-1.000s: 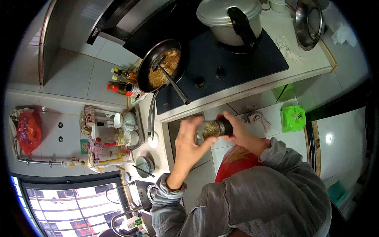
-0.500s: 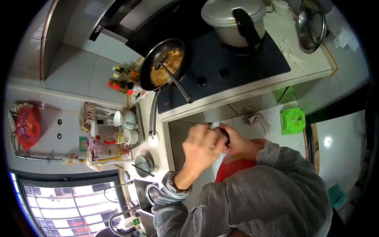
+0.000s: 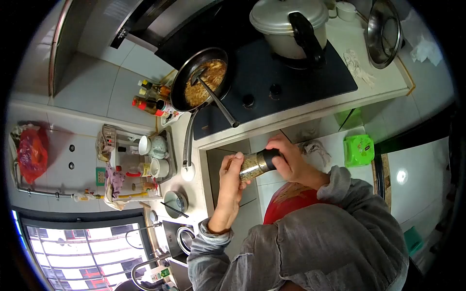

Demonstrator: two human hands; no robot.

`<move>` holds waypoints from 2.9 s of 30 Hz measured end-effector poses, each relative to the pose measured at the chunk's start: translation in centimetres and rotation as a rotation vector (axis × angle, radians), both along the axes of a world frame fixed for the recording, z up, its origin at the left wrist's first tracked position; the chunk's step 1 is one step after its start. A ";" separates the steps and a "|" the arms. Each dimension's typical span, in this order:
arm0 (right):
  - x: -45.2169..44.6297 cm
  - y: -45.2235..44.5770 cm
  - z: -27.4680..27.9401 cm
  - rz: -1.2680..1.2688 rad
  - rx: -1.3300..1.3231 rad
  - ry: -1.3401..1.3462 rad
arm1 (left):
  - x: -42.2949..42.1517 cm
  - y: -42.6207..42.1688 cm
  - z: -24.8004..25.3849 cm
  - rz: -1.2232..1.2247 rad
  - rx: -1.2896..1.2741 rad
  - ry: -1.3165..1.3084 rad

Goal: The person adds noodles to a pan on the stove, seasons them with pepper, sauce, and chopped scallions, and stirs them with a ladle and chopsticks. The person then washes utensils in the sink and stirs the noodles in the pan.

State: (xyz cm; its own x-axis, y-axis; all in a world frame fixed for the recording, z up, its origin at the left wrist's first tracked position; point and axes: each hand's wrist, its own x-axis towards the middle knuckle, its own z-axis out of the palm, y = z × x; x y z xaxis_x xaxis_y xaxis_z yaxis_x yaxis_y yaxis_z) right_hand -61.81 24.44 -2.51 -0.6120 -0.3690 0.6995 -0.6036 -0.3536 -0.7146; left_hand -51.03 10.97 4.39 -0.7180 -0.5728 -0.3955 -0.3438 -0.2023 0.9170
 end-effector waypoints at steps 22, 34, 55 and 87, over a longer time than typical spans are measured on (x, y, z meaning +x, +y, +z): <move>2.8 -0.4 -1.9 0.389 0.158 -1.091 | -0.3 2.2 2.8 -0.394 -1.415 0.228; -2.1 1.3 3.1 0.048 0.129 0.075 | 0.2 0.8 2.6 -0.038 0.448 0.063; 2.5 -2.8 1.5 0.155 -0.002 -0.261 | 3.8 -0.4 4.4 0.068 0.007 0.177; -11.0 -28.0 19.8 0.420 0.899 0.673 | -6.3 -24.5 4.9 -0.098 -0.815 0.248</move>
State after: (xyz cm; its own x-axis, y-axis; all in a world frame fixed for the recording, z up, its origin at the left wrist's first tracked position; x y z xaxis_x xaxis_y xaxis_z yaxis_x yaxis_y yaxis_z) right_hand -72.81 -3.52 17.24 0.0630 -0.9729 0.2224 -0.9079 -0.1484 -0.3920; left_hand -57.33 -13.52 9.33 -0.7905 -0.5408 0.2875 -0.0959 0.5730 0.8140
